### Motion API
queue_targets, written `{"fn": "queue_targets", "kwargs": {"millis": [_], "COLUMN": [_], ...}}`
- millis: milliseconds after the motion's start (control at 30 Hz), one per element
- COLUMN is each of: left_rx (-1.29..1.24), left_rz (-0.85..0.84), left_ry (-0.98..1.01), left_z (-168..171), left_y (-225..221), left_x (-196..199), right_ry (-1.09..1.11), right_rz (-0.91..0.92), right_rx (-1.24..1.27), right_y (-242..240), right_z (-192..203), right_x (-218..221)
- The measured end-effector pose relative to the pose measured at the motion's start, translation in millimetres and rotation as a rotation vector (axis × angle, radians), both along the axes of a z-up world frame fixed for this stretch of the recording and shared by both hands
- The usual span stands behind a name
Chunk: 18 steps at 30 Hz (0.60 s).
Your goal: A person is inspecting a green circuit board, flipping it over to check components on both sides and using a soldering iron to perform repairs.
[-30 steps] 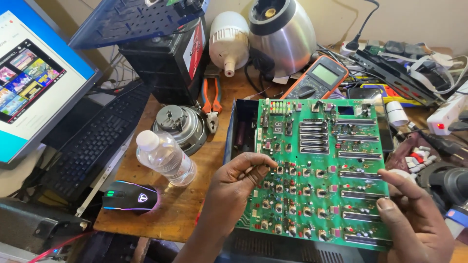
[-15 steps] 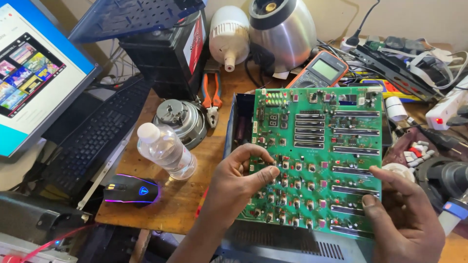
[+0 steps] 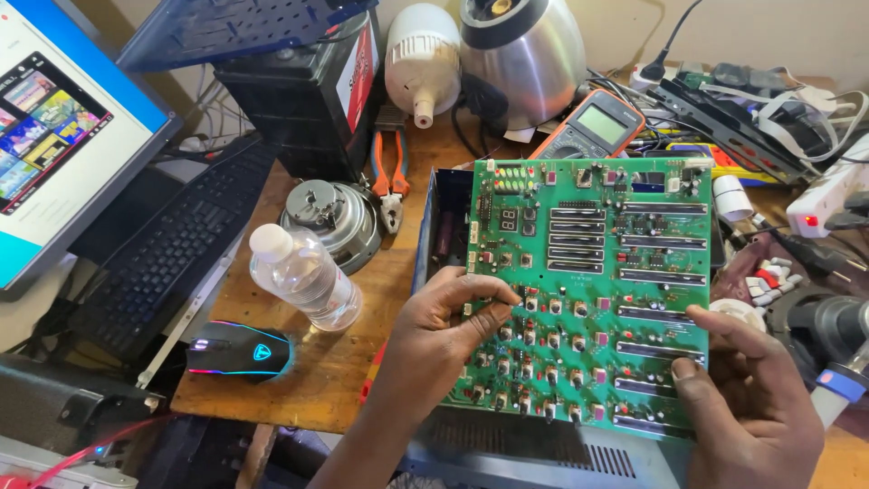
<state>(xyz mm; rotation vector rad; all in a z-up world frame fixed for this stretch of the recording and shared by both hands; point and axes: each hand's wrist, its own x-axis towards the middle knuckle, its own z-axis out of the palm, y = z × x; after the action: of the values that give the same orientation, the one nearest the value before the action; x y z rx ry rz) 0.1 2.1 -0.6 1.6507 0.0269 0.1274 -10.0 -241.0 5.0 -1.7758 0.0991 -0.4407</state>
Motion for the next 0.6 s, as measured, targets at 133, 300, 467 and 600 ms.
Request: {"fn": "queue_targets", "kwargs": {"millis": [133,300,467,600], "left_rx": [0.022,-0.014,-0.056,-0.106], "left_rz": [-0.004,-0.005,0.016,0.006], "left_ry": [-0.017,0.007,-0.039,-0.033], "left_z": [4.2,7.9,1.8,-1.0], "left_y": [0.0,-1.0,-1.6,-1.7], "left_x": [-1.3,-2.8,-2.0,-0.3], "right_ry": [0.017,-0.009,-0.007,0.026], "right_rz": [-0.033,0.001,0.015,-0.028], "right_rx": [-0.055,-0.095,-0.045,-0.068], "right_y": [-2.6,-5.6,-1.1,-0.4], "right_z": [-2.1,-4.1,-1.9,-1.3], "right_x": [-0.1,-0.6,-1.7,-1.6]}}
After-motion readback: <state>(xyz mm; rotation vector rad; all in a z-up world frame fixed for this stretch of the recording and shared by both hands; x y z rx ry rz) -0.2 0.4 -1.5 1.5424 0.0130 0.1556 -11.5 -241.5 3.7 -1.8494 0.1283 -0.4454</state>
